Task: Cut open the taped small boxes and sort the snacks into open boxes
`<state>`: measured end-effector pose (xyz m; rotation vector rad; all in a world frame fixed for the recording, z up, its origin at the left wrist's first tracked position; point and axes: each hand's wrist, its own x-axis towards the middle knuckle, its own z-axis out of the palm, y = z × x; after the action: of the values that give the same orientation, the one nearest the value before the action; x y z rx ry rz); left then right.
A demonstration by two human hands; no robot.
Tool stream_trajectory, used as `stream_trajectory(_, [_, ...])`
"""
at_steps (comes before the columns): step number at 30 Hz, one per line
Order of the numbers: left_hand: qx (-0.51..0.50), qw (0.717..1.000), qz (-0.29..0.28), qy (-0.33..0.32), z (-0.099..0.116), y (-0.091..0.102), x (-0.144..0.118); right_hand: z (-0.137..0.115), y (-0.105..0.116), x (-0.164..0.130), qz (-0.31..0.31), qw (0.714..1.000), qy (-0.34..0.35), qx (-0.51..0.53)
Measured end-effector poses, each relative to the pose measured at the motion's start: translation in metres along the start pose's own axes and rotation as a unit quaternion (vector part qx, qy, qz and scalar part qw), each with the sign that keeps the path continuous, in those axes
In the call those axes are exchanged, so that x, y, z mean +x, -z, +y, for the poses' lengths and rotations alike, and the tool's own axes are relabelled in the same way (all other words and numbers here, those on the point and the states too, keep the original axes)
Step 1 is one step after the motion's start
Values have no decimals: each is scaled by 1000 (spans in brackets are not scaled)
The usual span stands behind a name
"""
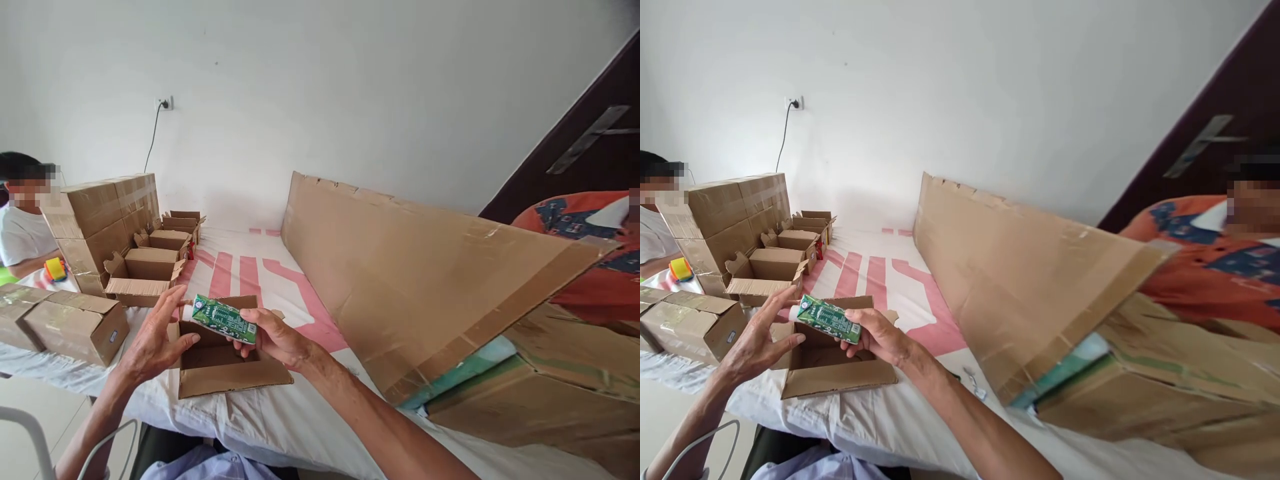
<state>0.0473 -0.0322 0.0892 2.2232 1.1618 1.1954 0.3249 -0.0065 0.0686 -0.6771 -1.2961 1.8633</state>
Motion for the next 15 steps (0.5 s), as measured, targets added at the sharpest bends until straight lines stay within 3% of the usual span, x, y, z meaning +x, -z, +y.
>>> stream_trajectory(3, [-140, 989, -26, 24, 4, -2, 14, -1, -6, 7, -26, 999, -8, 37])
stream_trajectory(8, [-369, 924, 39, 89, 0, -13, 36, 2, -15, 17, -74, 996, 21, 40])
stream_trajectory(11, [-422, 899, 51, 102, 4, -19, 46, 5, -20, 22, -68, 996, 65, -3])
stream_trajectory(15, [-382, 916, 9, 123, 9, -24, 51, 12, -22, 34, -24, 994, 99, -41])
